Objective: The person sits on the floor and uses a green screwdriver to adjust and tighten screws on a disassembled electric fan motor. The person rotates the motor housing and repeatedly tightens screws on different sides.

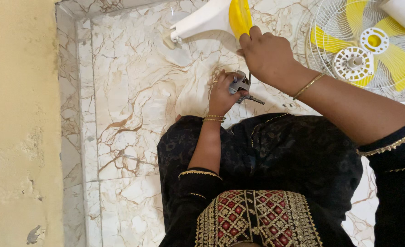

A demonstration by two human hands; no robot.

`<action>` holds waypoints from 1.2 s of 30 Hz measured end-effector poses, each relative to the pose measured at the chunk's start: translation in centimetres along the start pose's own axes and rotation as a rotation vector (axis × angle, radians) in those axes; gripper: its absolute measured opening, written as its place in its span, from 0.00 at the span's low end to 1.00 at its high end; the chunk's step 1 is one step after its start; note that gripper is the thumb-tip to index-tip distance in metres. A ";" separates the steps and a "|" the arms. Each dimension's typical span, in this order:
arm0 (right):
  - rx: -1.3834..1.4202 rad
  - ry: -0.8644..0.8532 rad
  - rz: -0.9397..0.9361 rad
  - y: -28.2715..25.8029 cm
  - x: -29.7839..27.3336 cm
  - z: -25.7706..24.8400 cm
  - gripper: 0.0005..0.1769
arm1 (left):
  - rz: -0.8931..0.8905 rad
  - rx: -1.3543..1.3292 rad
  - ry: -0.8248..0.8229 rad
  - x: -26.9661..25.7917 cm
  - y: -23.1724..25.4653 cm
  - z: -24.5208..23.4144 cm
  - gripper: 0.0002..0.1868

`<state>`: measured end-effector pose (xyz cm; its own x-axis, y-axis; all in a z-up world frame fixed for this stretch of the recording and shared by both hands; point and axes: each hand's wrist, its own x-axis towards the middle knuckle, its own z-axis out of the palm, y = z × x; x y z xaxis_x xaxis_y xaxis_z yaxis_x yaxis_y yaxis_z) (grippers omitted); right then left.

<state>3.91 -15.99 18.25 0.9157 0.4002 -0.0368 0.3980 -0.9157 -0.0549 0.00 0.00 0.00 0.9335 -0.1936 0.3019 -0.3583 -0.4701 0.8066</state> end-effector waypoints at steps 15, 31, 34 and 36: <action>0.336 0.066 -0.277 2.8 1.0 0.8 0.20 | 0.028 0.017 0.008 0.2 0.7 -0.5 0.28; 0.133 0.023 -0.267 2.7 0.2 -2.3 0.15 | -0.028 -0.102 -0.016 0.1 0.7 -0.7 0.28; 0.202 0.199 -0.187 4.9 -2.4 -2.2 0.09 | 0.034 -0.022 0.057 0.1 0.8 -0.7 0.30; 0.367 0.351 -0.107 7.8 -5.8 -1.3 0.05 | 0.043 0.006 0.074 -0.5 0.9 -0.3 0.31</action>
<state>1.76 -25.52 19.29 0.8596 0.3969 0.3218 0.5022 -0.7723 -0.3891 -0.74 -0.10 0.69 0.9157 -0.1492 0.3731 -0.3978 -0.4682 0.7890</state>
